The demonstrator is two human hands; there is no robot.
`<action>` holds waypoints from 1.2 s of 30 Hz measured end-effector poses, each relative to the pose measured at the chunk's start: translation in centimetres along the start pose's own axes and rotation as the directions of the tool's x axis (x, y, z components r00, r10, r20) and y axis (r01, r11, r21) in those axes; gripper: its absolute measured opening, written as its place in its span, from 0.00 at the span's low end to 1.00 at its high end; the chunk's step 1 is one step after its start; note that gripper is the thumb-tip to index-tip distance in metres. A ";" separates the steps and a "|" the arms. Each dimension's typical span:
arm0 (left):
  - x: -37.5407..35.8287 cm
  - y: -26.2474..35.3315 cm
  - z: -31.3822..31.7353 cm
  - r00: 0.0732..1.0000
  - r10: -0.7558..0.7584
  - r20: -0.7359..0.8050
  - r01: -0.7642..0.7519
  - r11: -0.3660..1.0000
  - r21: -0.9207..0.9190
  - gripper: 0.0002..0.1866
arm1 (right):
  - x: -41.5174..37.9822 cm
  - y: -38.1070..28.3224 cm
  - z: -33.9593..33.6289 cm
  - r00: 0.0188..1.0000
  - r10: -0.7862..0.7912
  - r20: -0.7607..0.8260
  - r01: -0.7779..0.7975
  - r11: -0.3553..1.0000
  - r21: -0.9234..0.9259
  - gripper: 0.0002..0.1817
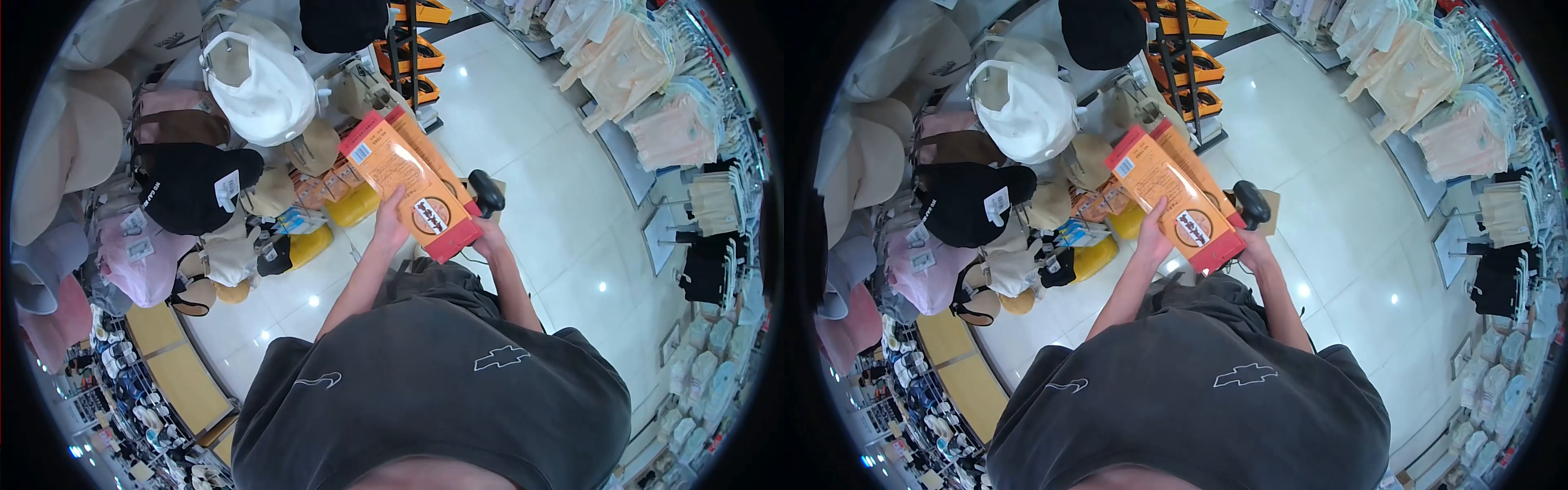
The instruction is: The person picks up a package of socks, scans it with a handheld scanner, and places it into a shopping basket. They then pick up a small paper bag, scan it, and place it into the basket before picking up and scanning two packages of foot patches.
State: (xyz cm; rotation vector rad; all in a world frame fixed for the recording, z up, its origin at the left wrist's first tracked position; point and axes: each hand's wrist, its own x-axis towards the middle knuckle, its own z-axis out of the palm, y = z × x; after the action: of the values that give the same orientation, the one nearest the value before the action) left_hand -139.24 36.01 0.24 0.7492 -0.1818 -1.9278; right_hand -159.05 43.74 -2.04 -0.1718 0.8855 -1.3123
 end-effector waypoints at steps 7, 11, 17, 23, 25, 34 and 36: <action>0.5 -0.9 0.8 0.974 0.101 -0.205 -0.089 0.994 0.067 0.21 | -0.7 1.2 -0.4 1.000 0.015 0.027 -0.013 0.998 -0.064 0.21; 1.0 -0.4 1.0 0.956 0.162 -0.245 -0.145 0.986 0.085 0.23 | -2.2 -0.1 1.9 0.976 0.053 0.209 -0.056 0.998 0.007 0.18; 1.9 -1.0 0.1 0.887 0.343 -0.309 -0.305 0.938 0.165 0.22 | -2.9 0.8 4.5 0.984 -0.130 0.121 0.119 0.988 0.093 0.18; 1.9 -0.4 1.0 0.899 0.294 -0.324 -0.258 0.954 0.152 0.23 | -2.5 0.4 7.0 0.982 -0.178 -0.058 0.176 0.984 -0.026 0.24; 1.2 0.0 1.9 0.919 0.281 -0.277 -0.250 0.958 0.142 0.23 | -2.0 0.6 6.6 0.977 -0.201 -0.075 0.197 0.979 -0.054 0.23; 1.0 -1.3 3.8 0.951 0.201 -0.237 -0.197 0.980 0.041 0.26 | -1.4 1.1 9.0 0.967 -0.246 -0.066 0.233 0.959 -0.159 0.25; 1.3 -1.9 3.2 0.969 0.184 -0.163 -0.200 0.975 -0.092 0.25 | -1.1 1.1 9.0 0.965 -0.260 -0.038 0.249 0.952 -0.176 0.26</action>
State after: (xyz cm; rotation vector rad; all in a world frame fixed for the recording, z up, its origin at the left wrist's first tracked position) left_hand -142.88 35.13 1.36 0.7753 -0.0521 -1.6747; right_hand -152.32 41.81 3.91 -0.3927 1.0536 -1.4864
